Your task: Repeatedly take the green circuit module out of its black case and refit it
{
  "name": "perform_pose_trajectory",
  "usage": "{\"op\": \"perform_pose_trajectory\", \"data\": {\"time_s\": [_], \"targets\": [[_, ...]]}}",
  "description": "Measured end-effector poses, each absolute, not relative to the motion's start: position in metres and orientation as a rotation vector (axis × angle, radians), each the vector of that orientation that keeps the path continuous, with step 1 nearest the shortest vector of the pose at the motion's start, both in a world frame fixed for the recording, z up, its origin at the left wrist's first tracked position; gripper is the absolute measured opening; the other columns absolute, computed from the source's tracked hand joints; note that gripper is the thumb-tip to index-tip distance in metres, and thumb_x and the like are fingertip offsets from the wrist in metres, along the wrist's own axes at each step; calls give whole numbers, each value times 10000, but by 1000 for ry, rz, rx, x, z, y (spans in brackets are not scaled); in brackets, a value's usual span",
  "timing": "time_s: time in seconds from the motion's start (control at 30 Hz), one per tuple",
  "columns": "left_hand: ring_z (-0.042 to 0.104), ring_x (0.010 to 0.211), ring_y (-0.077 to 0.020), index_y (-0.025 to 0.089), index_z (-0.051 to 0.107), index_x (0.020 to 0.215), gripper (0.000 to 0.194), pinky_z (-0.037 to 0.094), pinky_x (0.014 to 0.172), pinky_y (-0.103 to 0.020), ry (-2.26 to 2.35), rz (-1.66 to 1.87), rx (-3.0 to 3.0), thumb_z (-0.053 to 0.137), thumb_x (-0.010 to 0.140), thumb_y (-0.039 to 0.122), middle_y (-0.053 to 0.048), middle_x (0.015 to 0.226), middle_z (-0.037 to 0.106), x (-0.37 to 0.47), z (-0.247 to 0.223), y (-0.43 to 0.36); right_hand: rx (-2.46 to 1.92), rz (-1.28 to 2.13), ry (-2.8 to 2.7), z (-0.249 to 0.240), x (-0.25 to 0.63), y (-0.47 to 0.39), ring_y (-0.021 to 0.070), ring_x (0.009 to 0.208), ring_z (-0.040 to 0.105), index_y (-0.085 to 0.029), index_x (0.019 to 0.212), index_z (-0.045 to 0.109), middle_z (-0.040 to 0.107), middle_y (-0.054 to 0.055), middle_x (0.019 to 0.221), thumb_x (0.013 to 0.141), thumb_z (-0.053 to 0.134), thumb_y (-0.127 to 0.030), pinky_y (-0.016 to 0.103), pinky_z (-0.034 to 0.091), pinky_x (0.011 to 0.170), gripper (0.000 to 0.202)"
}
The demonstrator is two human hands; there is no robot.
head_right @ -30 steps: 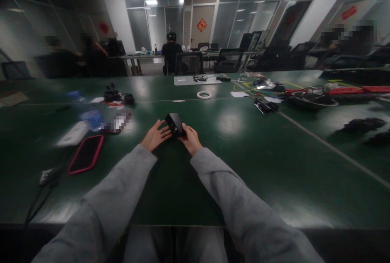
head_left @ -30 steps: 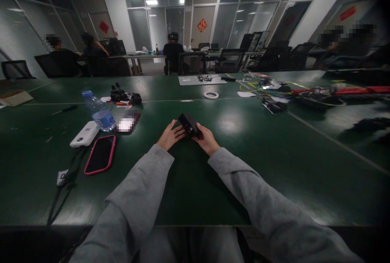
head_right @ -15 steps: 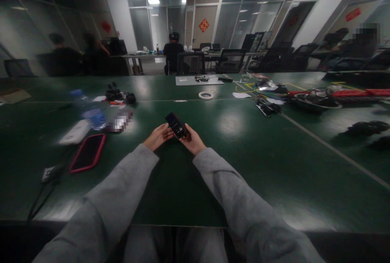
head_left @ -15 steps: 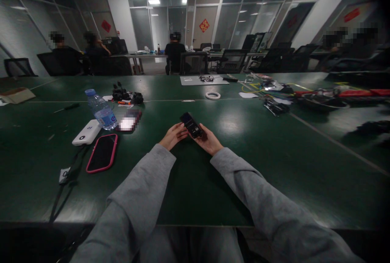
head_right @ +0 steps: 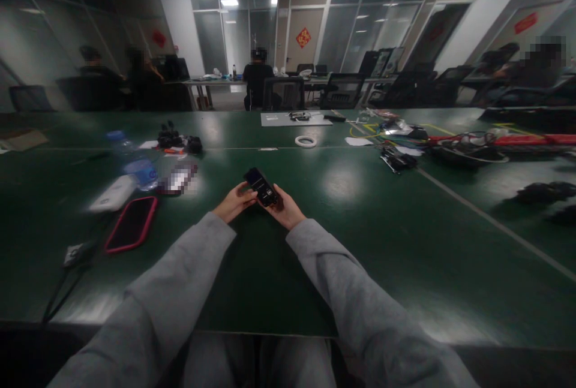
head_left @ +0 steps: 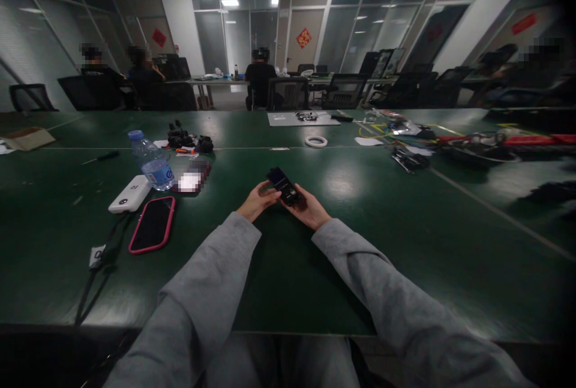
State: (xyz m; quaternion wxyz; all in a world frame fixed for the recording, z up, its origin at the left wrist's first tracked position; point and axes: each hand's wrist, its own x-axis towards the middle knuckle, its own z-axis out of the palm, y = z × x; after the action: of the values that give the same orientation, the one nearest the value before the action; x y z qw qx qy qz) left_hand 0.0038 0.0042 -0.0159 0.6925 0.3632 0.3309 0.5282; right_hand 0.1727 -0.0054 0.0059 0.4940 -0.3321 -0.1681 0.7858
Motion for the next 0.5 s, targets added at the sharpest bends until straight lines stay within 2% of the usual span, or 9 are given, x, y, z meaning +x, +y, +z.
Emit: {"op": "perform_pose_trajectory", "data": {"time_s": [0.17, 0.33, 0.43, 0.5], "targets": [[630, 747, -71, 187, 508, 1145, 641, 464, 660, -184, 743, 1168, 853, 825, 593, 111, -25, 942, 673, 4, -14, 2, -829, 1922, -394, 7, 172, -7, 147, 798, 673, -166, 973, 609, 686, 59, 841, 947, 486, -283, 292, 622, 716, 172], [610, 713, -79, 174, 518, 1164, 662, 463, 689, -226, 772, 1190, 841, 836, 584, 141, -33, 915, 672, 5, -11, 1, -825, 1903, -502, 5, 170, -8, 166, 833, 672, -151, 933, 617, 688, 79, 872, 916, 544, -296, 298, 609, 723, 163], [633, 740, -105, 168, 525, 1140, 640, 478, 710, -246, 769, 1228, 835, 841, 584, 162, -37, 901, 674, 6, -12, 2, -834, 1861, -621, 0, 168, -6, 148, 762, 668, -166, 912, 616, 686, 46, 828, 893, 582, -288, 269, 592, 664, 128], [635, 713, -101, 171, 518, 1117, 626, 468, 658, -225, 787, 1258, 821, 846, 583, 186, -23, 865, 671, 7, -14, 4, -863, 1822, -671, -3, 167, -5, 125, 703, 654, -174, 896, 620, 683, 22, 794, 888, 592, -297, 227, 565, 605, 127]]}}
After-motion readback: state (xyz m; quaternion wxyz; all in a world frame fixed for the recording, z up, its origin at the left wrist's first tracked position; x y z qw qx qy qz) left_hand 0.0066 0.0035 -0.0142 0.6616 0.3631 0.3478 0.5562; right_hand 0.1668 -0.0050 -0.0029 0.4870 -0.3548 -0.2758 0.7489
